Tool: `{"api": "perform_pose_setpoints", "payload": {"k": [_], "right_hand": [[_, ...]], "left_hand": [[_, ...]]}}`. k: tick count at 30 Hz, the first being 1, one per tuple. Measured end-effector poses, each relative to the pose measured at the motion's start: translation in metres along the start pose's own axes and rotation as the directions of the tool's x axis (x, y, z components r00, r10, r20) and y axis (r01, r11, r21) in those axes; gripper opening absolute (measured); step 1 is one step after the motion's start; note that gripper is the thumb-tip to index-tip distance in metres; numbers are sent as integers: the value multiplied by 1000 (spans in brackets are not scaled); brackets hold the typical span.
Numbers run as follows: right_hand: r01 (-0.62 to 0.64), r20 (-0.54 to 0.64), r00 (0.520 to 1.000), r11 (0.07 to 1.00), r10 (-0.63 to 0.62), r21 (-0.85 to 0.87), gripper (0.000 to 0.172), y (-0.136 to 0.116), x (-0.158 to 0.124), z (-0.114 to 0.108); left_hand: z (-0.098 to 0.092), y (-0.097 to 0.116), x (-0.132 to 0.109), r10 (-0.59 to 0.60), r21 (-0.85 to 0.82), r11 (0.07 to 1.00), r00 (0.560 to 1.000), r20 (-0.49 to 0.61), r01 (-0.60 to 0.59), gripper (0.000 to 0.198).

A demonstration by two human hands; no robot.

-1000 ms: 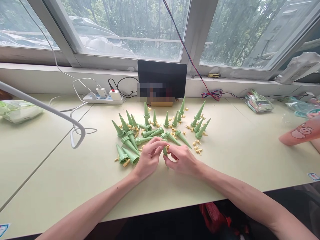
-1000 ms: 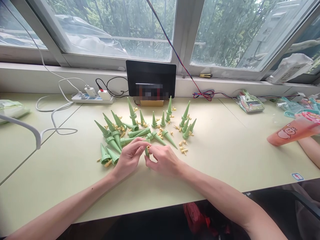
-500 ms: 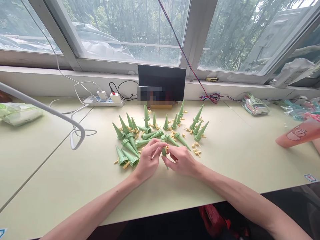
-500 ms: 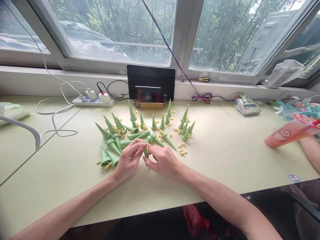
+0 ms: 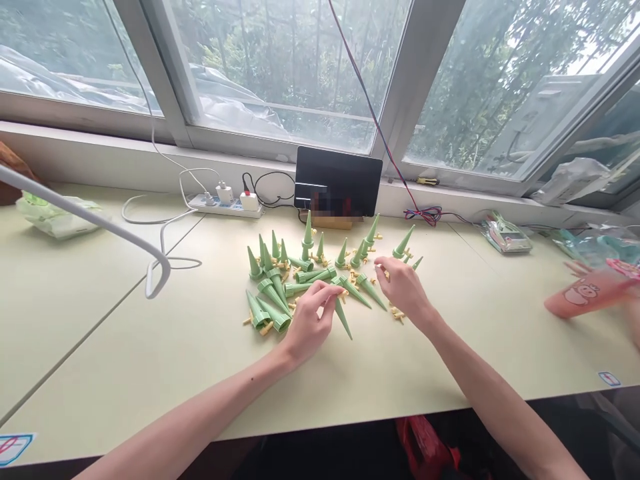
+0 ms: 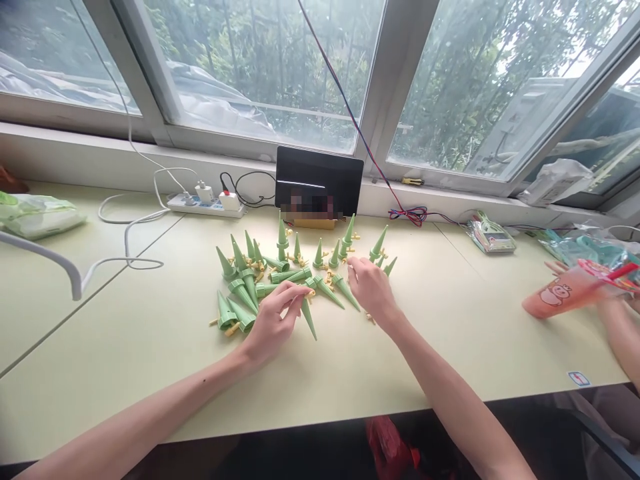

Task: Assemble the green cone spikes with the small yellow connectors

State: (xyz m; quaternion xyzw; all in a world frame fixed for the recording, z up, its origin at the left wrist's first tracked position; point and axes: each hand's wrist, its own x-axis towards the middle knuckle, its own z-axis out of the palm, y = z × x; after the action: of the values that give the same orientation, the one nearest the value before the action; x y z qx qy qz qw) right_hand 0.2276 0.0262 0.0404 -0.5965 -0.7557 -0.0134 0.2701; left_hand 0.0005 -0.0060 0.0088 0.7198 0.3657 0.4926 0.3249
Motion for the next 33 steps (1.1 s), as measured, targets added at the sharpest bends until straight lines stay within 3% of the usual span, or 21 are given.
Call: {"api": "perform_pose_setpoints", "payload": {"k": [2,5,11,15,17,21,24,28,33], "right_hand": [[-29,155,987,993,47,-116,22,2,8,-4],[-46,337,930,959,143,-280,21,2,16,0],[-53,378,908,943,182,-328,14,3,15,17],[-62,377,906,940,195,-336,16,2,10,16],[-71,349,919,945,186,-318,16,1,7,12],[-23,28,999,998,25,-52,19,-9,-8,9],[128,-142,985,961,-95,244,20,-21,-22,13],[165,-151,983,855,-103,491,20,-34,-35,20],[121,-149,988,798,-40,590,18,-35,-37,21]], "left_hand": [[0,0,0,-3,25,1000,1000,3,3,23],[0,-1,0,2,49,999,1000,8,-3,23],[1,-2,1,12,72,997,1000,11,-12,24],[2,1,2,10,77,997,1000,19,-11,24],[3,2,2,7,66,998,1000,25,-9,24],[4,1,1,1,65,998,999,43,-4,24],[5,1,1,-7,92,996,998,61,2,25],[4,1,1,-24,99,995,997,74,17,25],[4,-1,1,-35,111,993,996,83,26,24]]}}
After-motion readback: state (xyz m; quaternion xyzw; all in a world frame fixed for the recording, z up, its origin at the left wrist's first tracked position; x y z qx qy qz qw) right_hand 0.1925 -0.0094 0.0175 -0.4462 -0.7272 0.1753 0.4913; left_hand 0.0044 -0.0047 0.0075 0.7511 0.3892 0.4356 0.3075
